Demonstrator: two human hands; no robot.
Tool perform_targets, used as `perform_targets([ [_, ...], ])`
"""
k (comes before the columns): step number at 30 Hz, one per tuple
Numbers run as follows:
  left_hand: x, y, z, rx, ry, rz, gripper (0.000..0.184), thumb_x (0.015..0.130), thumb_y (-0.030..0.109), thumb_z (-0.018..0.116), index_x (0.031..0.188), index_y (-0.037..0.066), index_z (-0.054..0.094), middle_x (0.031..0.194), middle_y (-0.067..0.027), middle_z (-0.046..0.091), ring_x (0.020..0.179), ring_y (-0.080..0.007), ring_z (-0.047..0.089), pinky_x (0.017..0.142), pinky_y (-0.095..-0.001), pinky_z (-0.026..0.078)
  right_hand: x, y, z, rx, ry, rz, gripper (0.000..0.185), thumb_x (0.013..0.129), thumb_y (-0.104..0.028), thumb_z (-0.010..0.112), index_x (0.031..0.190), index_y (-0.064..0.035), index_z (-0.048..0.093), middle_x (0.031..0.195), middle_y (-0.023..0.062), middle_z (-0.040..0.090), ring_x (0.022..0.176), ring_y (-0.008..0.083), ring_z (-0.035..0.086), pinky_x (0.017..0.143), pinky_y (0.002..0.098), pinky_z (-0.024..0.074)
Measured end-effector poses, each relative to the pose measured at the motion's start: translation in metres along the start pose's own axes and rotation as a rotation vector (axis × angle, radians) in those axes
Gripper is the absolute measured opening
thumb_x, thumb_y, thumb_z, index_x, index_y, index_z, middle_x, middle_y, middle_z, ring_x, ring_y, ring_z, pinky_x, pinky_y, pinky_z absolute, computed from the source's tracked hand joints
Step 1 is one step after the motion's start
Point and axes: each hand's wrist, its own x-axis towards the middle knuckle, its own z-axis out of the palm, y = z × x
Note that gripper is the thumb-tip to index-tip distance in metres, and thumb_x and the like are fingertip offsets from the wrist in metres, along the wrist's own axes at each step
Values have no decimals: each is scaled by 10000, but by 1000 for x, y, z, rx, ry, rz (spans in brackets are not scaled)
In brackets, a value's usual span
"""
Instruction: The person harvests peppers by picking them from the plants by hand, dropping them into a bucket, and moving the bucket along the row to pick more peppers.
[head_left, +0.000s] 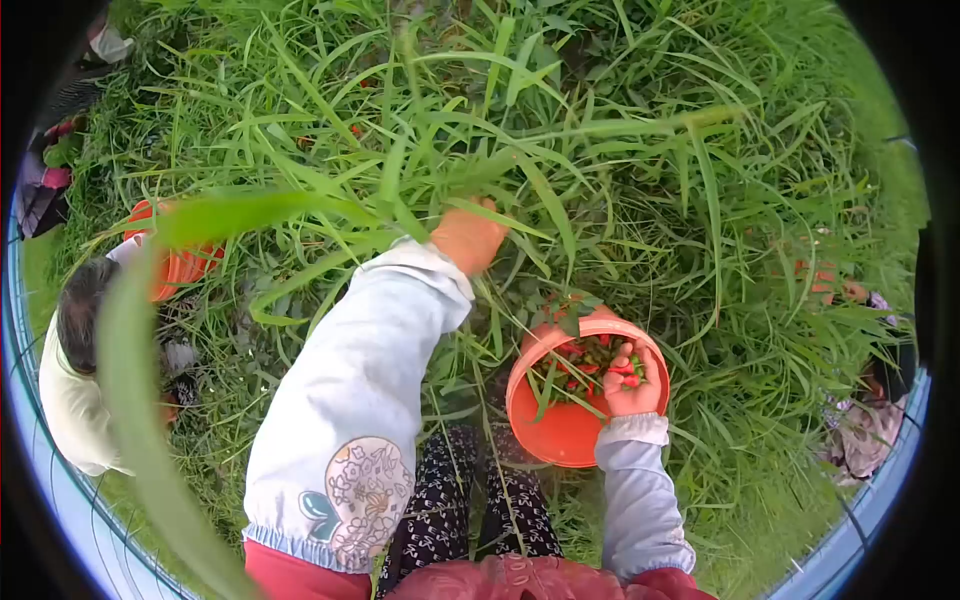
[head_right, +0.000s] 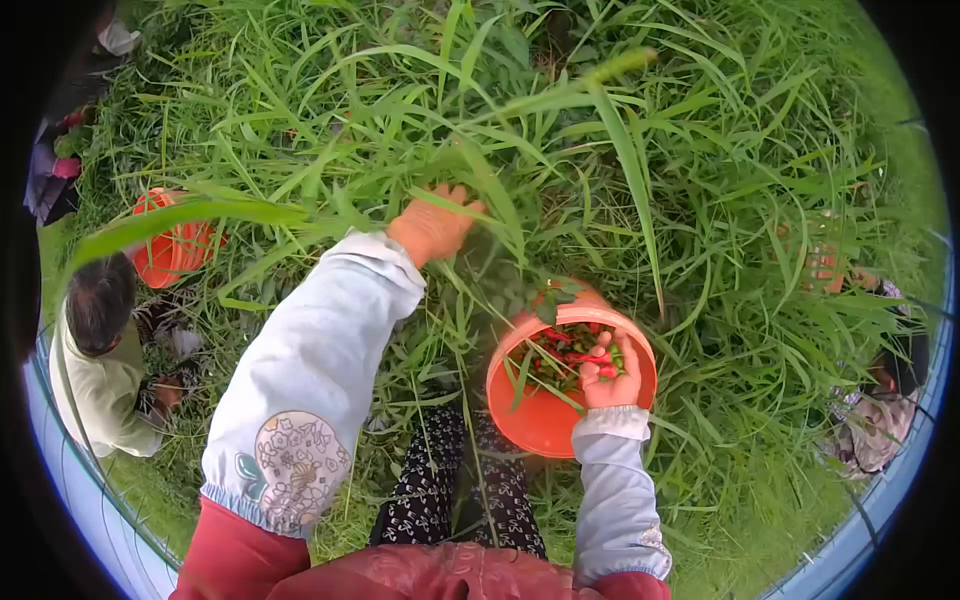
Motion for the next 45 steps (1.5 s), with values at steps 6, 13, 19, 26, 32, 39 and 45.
perform_targets([
  [6,-65,-26,64,55,-472,-201,682,756,221,605,1332,25,298,1027,-167,605,904,-287,609,744,-371,494,-9,-8,-56,-715,307,15,199,862,-208,537,1040,-126,569,895,10,589,744,126,565,500,275,456],
  [13,-89,33,120,132,-331,-159,519,800,115,465,1294,-5,360,970,-172,618,812,-263,635,660,-349,506,-1,22,-116,-1253,426,135,463,840,-198,570,1280,-127,447,1280,92,467,1081,201,509,743,357,494],
  [19,-58,67,41,369,-380,-113,347,755,147,548,1085,40,557,940,-92,592,936,-262,551,693,-485,442,-27,43,-79,-992,83,171,437,841,-187,603,1251,-118,470,1111,80,571,995,149,546,843,290,447],
  [26,32,90,62,-451,62,16,350,755,170,556,1064,6,550,1112,-180,536,1103,-315,474,889,-521,363,-78,132,-54,-1138,-324,195,478,839,-183,552,1289,-95,418,1059,137,610,893,197,618,774,308,477],
  [32,-7,97,130,75,-800,141,426,793,297,513,1157,77,532,1272,-81,452,1261,-309,328,1041,-569,191,-93,144,-44,-1458,-510,146,485,855,-246,525,1297,-111,378,1000,152,608,832,298,609,739,365,478],
  [39,-115,17,139,211,-490,432,242,716,132,565,941,76,634,1119,-80,551,1194,-290,401,1000,-433,320,-89,125,-69,-1564,-449,237,390,836,-222,521,1200,-89,478,1020,118,619,894,266,612,794,339,479],
  [45,-132,8,139,-159,-262,353,357,638,16,583,993,52,585,1177,-87,516,1181,-320,412,997,-395,341,-80,118,-75,-1561,-404,177,365,817,-194,526,1160,-69,498,964,140,625,840,290,607,756,364,473],
])
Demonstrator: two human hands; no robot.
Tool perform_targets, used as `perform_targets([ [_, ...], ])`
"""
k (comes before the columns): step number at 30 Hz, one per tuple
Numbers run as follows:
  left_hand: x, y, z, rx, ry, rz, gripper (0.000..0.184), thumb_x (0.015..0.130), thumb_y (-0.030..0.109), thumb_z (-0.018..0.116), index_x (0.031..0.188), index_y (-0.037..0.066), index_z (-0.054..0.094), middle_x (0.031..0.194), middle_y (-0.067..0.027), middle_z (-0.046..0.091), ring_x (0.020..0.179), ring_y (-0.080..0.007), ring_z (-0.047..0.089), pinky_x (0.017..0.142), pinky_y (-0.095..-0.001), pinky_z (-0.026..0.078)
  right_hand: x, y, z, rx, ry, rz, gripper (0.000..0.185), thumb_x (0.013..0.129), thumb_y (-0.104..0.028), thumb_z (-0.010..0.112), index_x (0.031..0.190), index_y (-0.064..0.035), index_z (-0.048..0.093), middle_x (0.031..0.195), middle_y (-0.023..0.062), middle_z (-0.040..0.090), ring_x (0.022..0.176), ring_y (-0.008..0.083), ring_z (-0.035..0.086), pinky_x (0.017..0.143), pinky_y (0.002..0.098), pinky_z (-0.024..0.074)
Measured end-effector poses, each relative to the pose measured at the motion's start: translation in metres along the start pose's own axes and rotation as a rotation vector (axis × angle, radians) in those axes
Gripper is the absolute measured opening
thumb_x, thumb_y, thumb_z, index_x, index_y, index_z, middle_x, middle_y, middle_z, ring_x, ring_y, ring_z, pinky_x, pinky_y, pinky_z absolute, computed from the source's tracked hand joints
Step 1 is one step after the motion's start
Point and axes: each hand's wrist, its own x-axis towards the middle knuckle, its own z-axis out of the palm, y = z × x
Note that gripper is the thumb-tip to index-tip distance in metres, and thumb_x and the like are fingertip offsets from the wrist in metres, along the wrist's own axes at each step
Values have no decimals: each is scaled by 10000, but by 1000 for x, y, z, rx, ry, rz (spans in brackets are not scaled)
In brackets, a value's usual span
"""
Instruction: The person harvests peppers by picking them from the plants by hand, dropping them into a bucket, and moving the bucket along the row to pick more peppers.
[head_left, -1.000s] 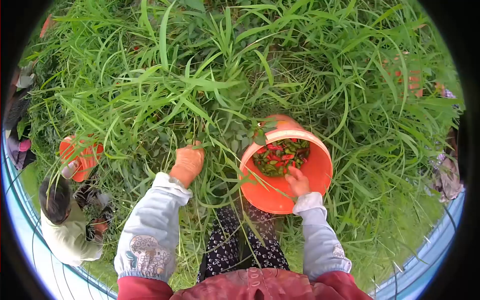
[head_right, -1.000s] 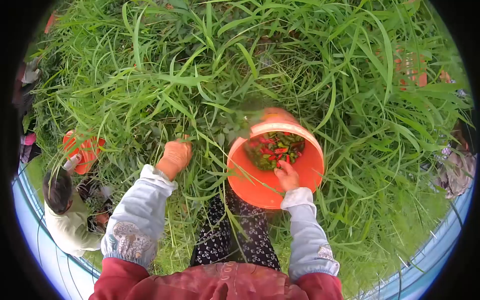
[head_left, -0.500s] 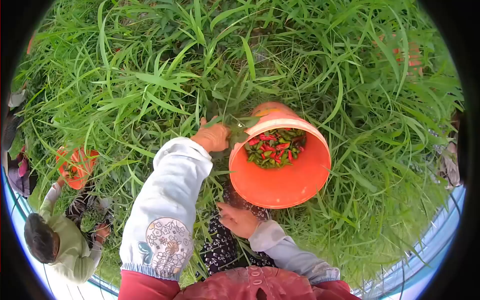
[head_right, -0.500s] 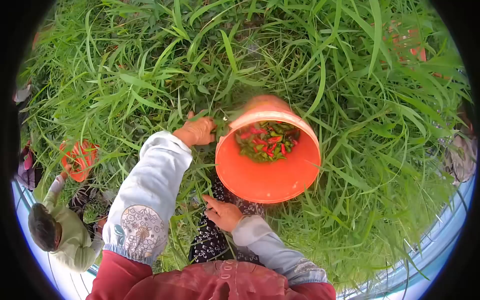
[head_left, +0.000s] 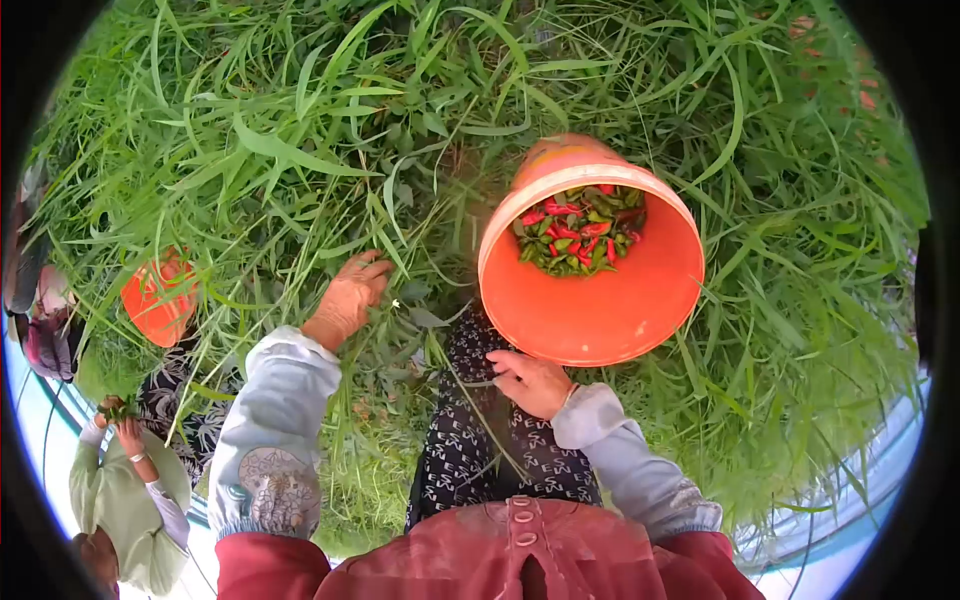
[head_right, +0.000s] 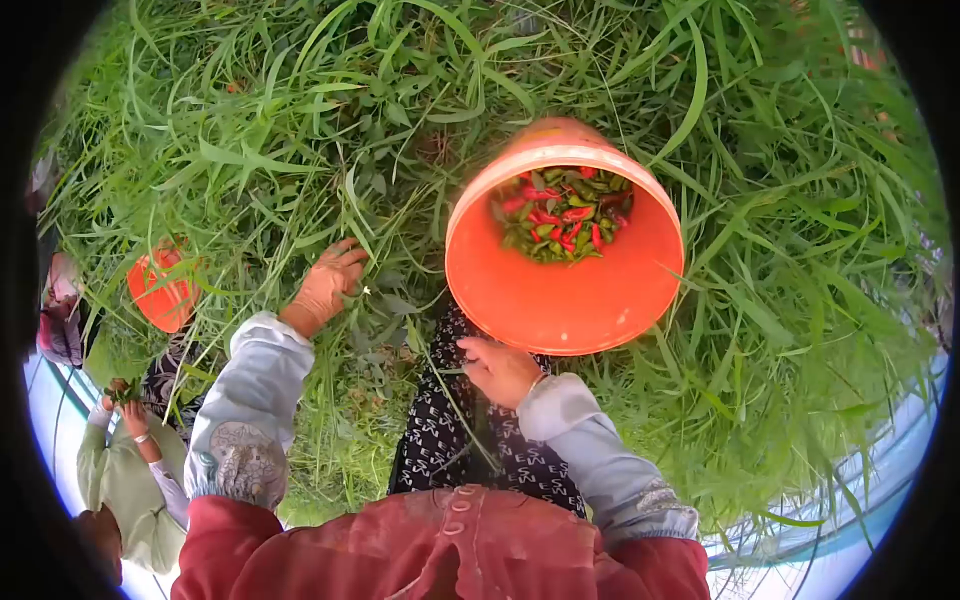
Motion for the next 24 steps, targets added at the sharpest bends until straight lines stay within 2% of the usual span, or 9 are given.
perform_targets([
  [4,-17,-16,16,-94,69,-76,321,667,21,600,986,49,578,1174,-94,517,1157,-309,435,961,-364,380,10,-5,0,50,24,-17,347,818,-184,539,1143,-67,506,952,138,627,836,291,609,749,364,474],
  [6,-26,-33,26,-426,139,-210,334,676,-13,570,1003,57,568,1207,-76,504,1195,-280,407,994,-341,343,13,-4,2,59,20,-8,338,823,-179,542,1140,-65,508,952,133,630,831,276,614,748,357,475],
  [7,-26,-43,38,-940,180,-346,321,716,-49,542,1021,49,558,1203,-73,506,1129,-248,461,942,-313,379,15,-2,3,99,29,-7,333,826,-174,543,1138,-62,509,948,132,630,829,269,616,746,353,476],
  [10,-38,-40,25,-1280,272,-500,305,767,-54,480,1042,54,553,1173,-62,516,1060,-205,495,863,-285,420,14,6,0,145,44,-1,320,832,-146,545,1137,-56,508,945,127,631,842,242,621,760,341,480],
  [12,-45,-37,25,-1004,368,-253,338,778,-66,461,1079,60,549,1144,-67,523,1035,-169,506,806,-274,450,11,16,-8,265,69,-8,322,848,-61,521,1169,-55,498,996,120,615,894,171,597,789,288,479],
  [15,-40,-36,10,-1835,159,-854,343,802,152,617,1132,88,545,1280,-46,445,1168,-235,420,964,-356,357,-8,10,-45,396,238,10,287,863,-39,513,1150,-35,507,980,80,606,883,140,580,783,263,464],
  [16,-36,-31,2,-1831,177,-832,343,802,152,617,1132,88,545,1280,-46,445,1168,-235,420,964,-356,357,-15,7,-62,508,352,56,275,867,-45,515,1142,-32,512,975,69,604,872,133,577,782,259,460],
  [18,-31,-14,-13,4,-227,-152,416,764,90,597,1171,68,513,1318,-83,413,1237,-278,369,1006,-382,329,-29,14,-96,565,613,44,256,865,-19,504,1118,-46,533,990,56,589,911,106,556,798,246,460],
  [24,-10,45,-37,265,-364,-131,490,783,129,544,1259,76,437,1365,-97,359,1269,-325,325,1013,-509,271,-34,2,-183,323,962,-135,273,827,-20,552,1093,-80,551,909,45,593,836,136,573,755,265,468],
])
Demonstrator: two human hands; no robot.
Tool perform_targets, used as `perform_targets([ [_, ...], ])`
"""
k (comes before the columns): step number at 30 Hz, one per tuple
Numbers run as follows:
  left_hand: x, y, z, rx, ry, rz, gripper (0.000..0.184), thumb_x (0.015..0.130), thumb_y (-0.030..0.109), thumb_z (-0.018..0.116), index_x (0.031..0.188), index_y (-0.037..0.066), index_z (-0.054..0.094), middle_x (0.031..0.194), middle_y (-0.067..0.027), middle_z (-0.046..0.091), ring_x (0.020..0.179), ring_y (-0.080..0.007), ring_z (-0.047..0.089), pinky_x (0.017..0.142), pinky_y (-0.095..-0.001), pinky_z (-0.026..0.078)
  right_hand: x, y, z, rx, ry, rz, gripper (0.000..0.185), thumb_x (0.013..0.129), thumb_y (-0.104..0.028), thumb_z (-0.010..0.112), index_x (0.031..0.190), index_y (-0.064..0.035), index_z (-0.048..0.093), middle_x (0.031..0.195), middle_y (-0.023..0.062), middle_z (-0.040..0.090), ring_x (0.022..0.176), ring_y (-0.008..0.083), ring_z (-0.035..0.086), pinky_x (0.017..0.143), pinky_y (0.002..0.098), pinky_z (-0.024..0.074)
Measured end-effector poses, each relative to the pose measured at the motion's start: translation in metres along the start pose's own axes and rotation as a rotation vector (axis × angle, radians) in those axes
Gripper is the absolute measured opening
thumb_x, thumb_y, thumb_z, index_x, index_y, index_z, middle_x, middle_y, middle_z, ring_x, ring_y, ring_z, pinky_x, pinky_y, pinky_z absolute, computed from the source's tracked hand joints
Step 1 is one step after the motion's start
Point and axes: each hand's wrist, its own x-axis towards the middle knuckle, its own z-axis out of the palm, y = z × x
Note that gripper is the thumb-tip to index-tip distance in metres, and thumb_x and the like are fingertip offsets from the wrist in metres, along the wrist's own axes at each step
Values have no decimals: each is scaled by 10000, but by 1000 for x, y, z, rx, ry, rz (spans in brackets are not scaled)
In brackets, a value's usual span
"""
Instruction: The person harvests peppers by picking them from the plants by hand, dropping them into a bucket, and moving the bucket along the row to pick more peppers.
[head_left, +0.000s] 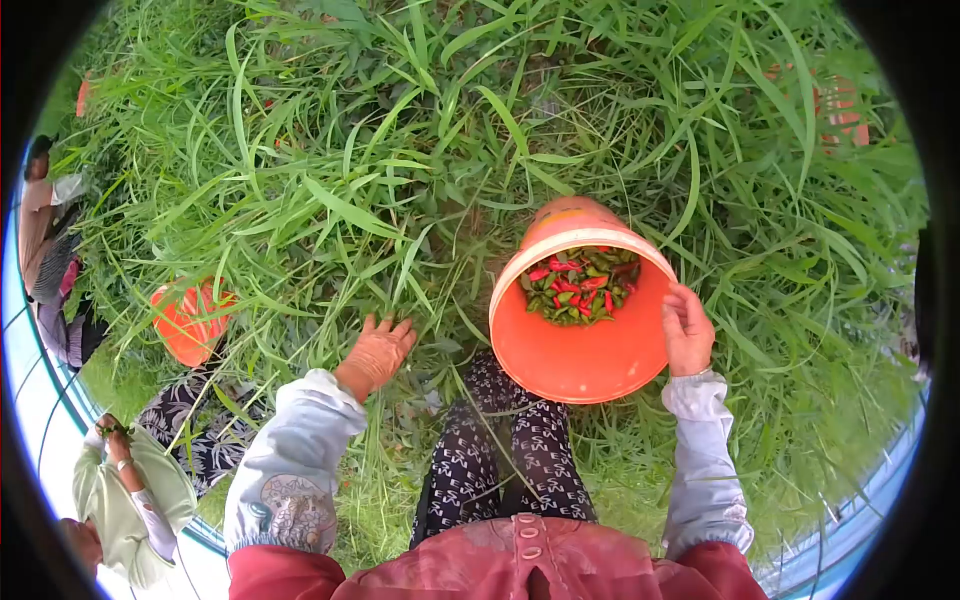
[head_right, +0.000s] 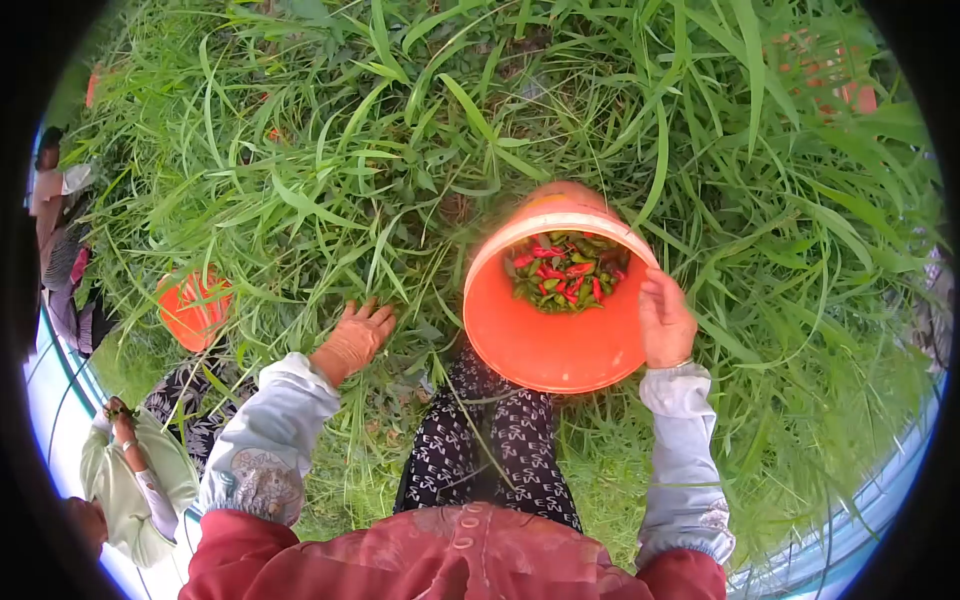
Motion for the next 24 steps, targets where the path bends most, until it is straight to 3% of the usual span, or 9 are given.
perform_targets([
  [2,6,11,-18,95,59,21,506,784,185,554,1264,79,435,1341,-113,384,1235,-335,363,986,-521,289,11,-13,0,-683,-123,-328,328,759,-54,612,1080,-83,551,913,86,582,817,233,579,726,323,471],
  [3,11,17,-43,149,42,-3,505,787,186,552,1267,82,434,1326,-124,395,1208,-328,391,968,-509,307,17,-27,2,-718,-164,-328,382,708,-93,644,1076,-68,545,922,121,564,821,302,559,718,375,460],
  [8,46,30,-133,157,36,75,398,735,144,561,1127,79,534,1106,-105,531,1061,-282,492,874,-400,392,55,-48,19,-861,120,-670,336,745,-139,648,1060,-52,567,902,111,597,830,258,584,755,328,461],
  [10,72,16,-152,163,209,80,373,727,133,556,1096,75,546,1070,-97,540,1046,-270,497,864,-378,397,75,-19,19,-323,-308,12,376,796,-190,638,1133,-52,545,1008,91,603,918,187,567,808,288,437],
  [14,122,-46,-189,270,609,-161,380,753,156,551,1118,54,527,1142,-133,516,1135,-287,433,971,-399,313,70,-2,13,-138,-420,-105,416,836,-220,607,1191,-30,503,1070,101,584,946,144,542,825,279,431],
  [16,130,-88,-193,216,506,-434,620,792,354,598,1294,62,380,1272,-172,418,1223,-310,352,1017,-442,254,66,-6,15,-126,-376,-73,433,808,-205,629,1181,-24,502,1058,120,586,948,171,560,825,286,439],
  [18,116,-121,-189,112,331,-642,873,706,460,663,1369,68,251,1312,-179,373,1242,-312,323,1001,-453,287,61,-17,17,-432,-288,-190,450,775,-194,649,1171,-36,507,1060,143,584,970,220,570,835,293,439],
  [23,97,-158,-87,-201,70,-742,1030,680,602,636,1416,120,101,1282,-217,391,1082,-347,509,853,-390,449,68,-5,22,-537,-175,-206,342,771,-179,641,1080,-54,564,947,157,619,833,284,619,726,333,479],
  [24,91,-139,-86,-295,13,-778,1047,679,602,633,1418,115,76,1212,-220,468,1031,-349,547,843,-394,457,68,-2,22,-533,-185,-208,342,771,-179,641,1080,-54,564,947,157,619,833,284,619,726,333,479],
])
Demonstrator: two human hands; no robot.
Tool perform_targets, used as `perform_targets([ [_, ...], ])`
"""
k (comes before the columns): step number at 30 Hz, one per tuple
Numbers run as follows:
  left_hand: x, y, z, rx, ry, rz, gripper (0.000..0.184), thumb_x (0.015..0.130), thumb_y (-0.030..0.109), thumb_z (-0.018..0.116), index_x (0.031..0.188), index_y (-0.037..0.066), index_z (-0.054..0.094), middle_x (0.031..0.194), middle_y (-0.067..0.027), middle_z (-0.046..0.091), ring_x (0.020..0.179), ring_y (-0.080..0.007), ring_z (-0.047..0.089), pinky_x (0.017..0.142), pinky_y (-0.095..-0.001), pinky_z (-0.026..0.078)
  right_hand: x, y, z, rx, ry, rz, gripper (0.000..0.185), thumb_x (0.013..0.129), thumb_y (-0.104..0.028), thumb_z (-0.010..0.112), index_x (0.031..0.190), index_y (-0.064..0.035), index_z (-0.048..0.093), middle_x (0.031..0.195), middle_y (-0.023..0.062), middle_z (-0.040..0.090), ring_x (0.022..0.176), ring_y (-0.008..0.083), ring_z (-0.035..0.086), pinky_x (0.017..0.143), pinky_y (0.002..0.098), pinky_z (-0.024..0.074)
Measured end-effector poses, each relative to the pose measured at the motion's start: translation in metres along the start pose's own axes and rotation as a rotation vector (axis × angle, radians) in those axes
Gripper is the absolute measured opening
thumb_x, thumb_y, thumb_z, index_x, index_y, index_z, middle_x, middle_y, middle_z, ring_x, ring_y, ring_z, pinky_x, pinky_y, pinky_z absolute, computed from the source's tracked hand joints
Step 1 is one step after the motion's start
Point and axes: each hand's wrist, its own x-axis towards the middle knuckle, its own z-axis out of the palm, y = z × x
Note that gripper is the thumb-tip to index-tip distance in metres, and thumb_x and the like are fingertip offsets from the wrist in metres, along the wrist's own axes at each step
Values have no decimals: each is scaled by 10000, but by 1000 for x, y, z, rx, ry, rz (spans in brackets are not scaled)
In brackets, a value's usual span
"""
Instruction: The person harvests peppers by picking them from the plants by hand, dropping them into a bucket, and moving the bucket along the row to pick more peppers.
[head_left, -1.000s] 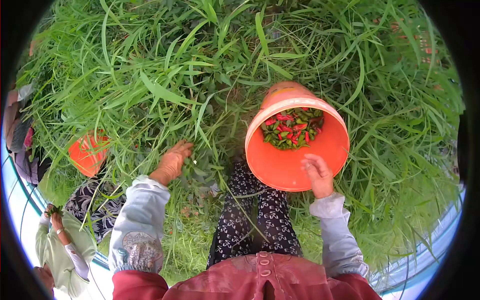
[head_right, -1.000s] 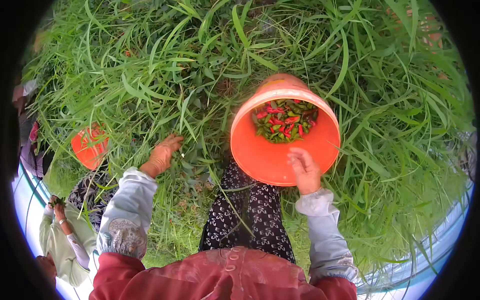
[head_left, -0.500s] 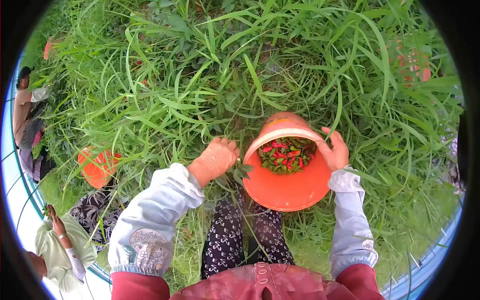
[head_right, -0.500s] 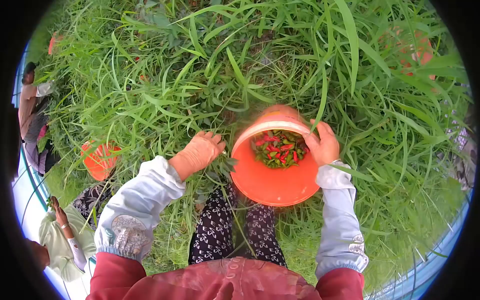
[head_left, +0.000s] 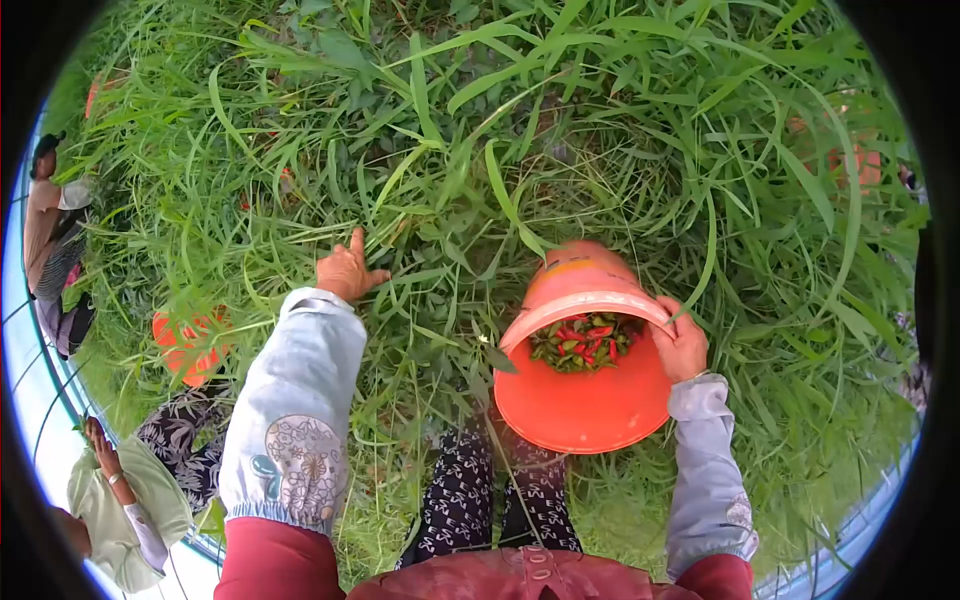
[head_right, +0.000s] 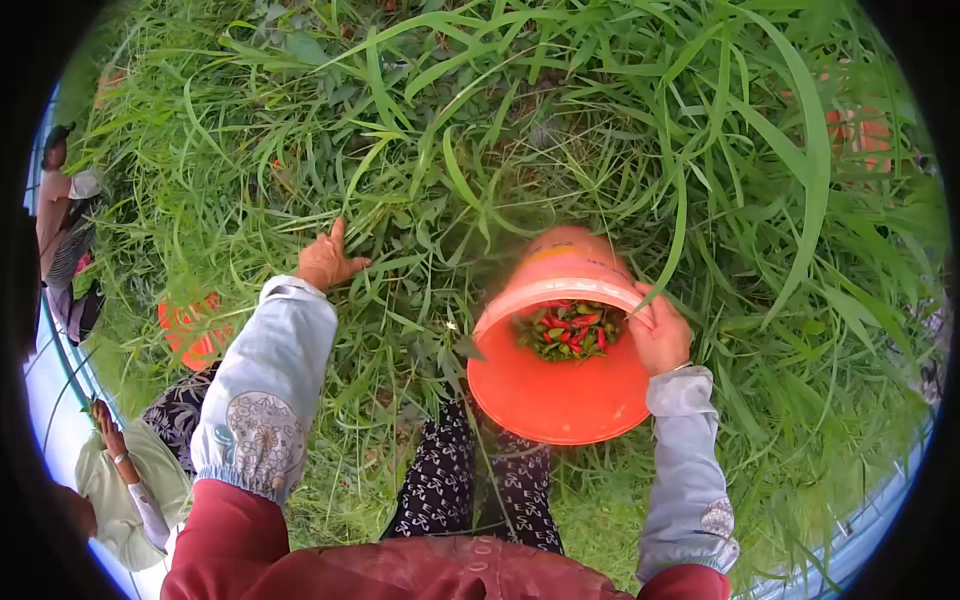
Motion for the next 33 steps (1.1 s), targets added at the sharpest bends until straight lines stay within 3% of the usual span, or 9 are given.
perform_targets([
  [2,-7,4,54,-235,117,42,983,715,512,646,1399,59,105,982,-244,599,919,-354,593,793,-394,467,2,1,1,-118,41,10,308,787,-169,620,1074,-69,570,951,168,615,833,302,614,720,339,478],
  [6,-60,41,109,-193,27,93,709,800,272,575,1344,32,188,1040,-239,550,891,-357,587,744,-415,477,3,4,1,-125,59,11,312,761,-120,589,1071,-90,574,946,162,616,841,325,607,727,362,476],
  [10,-97,77,157,-123,-97,161,714,819,145,507,1394,10,105,1118,-232,514,882,-306,603,754,-371,492,1,9,2,-136,44,21,340,744,-112,582,1084,-104,567,946,154,617,848,328,605,731,365,475],
  [20,-111,115,216,91,-68,281,632,839,139,444,1380,-33,165,1234,-246,455,1048,-315,517,892,-356,427,5,3,-1,-130,8,78,336,754,-131,584,1089,-137,559,935,145,618,858,330,601,749,370,470],
  [24,-108,122,231,363,-41,467,684,845,189,438,1367,-93,98,1179,-252,495,1037,-337,509,969,-441,339,5,3,2,-122,12,66,324,762,-128,581,1085,-129,558,932,151,616,855,311,607,746,352,470],
  [25,-117,129,188,99,-277,303,679,856,215,421,1368,-89,95,1259,-287,399,1073,-364,483,979,-512,300,4,2,3,-106,21,51,321,763,-113,580,1083,-119,556,951,153,612,863,293,610,752,337,469],
  [28,-126,135,190,141,-37,218,684,859,227,422,1374,-72,85,1283,-299,353,1095,-400,458,961,-537,313,5,0,3,-124,-7,131,331,757,-100,583,1087,-104,553,969,145,617,880,285,610,771,331,466],
  [29,-127,133,185,0,-211,251,671,862,207,419,1373,-72,86,1259,-296,381,1094,-424,448,930,-524,358,4,5,4,-131,-14,130,331,757,-100,583,1087,-104,553,969,145,617,880,285,610,771,331,466],
  [33,-122,132,195,36,-217,271,643,860,161,415,1369,-77,103,1265,-292,379,1089,-409,453,887,-510,402,5,10,4,-68,-45,82,358,753,-82,588,1107,-71,539,987,142,610,905,287,596,803,323,453],
])
